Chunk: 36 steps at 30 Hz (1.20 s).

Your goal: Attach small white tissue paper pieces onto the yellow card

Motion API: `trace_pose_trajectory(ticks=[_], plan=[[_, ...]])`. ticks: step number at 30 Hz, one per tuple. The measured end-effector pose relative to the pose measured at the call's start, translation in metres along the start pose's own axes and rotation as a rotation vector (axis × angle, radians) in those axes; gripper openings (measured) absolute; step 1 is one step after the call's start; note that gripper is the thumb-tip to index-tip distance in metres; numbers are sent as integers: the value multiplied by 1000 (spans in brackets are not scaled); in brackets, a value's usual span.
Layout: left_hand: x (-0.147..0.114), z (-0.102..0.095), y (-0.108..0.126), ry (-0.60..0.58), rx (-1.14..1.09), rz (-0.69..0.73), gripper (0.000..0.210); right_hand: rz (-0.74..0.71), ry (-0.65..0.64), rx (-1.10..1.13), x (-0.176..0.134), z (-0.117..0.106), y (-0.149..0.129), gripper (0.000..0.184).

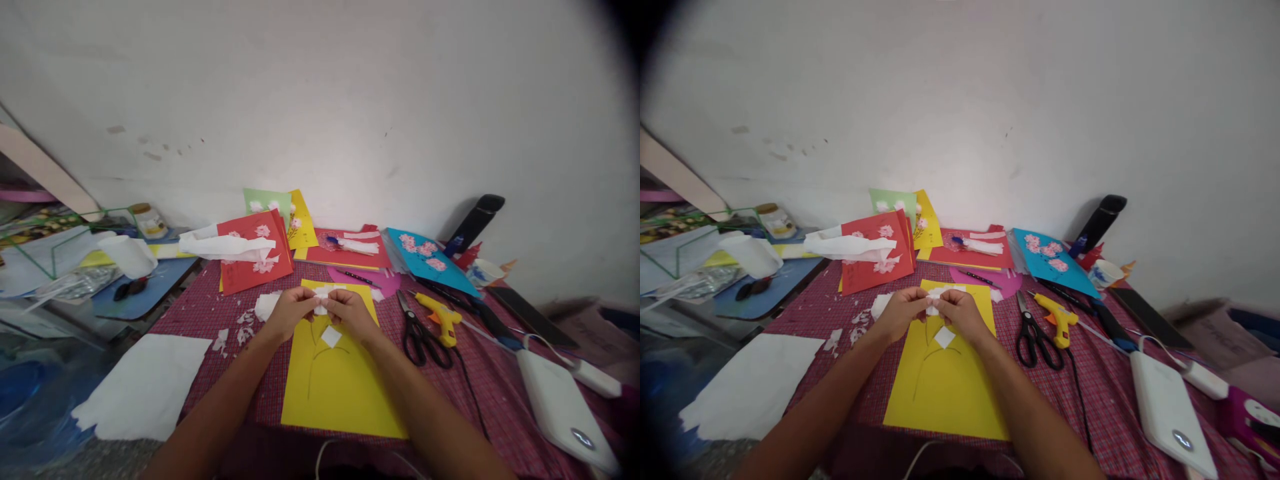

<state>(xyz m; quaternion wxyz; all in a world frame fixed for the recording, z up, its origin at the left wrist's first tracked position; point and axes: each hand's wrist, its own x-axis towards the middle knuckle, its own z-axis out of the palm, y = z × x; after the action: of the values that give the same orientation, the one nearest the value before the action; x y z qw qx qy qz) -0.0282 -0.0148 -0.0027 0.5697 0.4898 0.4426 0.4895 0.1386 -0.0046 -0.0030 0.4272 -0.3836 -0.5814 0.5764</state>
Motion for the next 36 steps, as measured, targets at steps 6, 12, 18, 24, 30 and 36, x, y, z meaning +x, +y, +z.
trace_pose_trajectory(ticks=[6,12,18,24,30,36], plan=[[2,-1,-3,6,-51,0,25,-13,-2,-28,0,1,0,31],[2,-1,-3,11,-80,-3,25,-20,6,-42,0,1,0,32],[3,-2,-5,32,-67,20,25,-1,-24,-16,-2,0,-2,31],[0,0,0,-18,-89,-32,27,-6,-12,-79,-1,0,1,33],[0,0,0,-13,-35,-78,27,-9,8,-104,1,0,3,32],[1,-2,-2,-5,-19,-52,27,-16,-14,-90,0,0,1,31]])
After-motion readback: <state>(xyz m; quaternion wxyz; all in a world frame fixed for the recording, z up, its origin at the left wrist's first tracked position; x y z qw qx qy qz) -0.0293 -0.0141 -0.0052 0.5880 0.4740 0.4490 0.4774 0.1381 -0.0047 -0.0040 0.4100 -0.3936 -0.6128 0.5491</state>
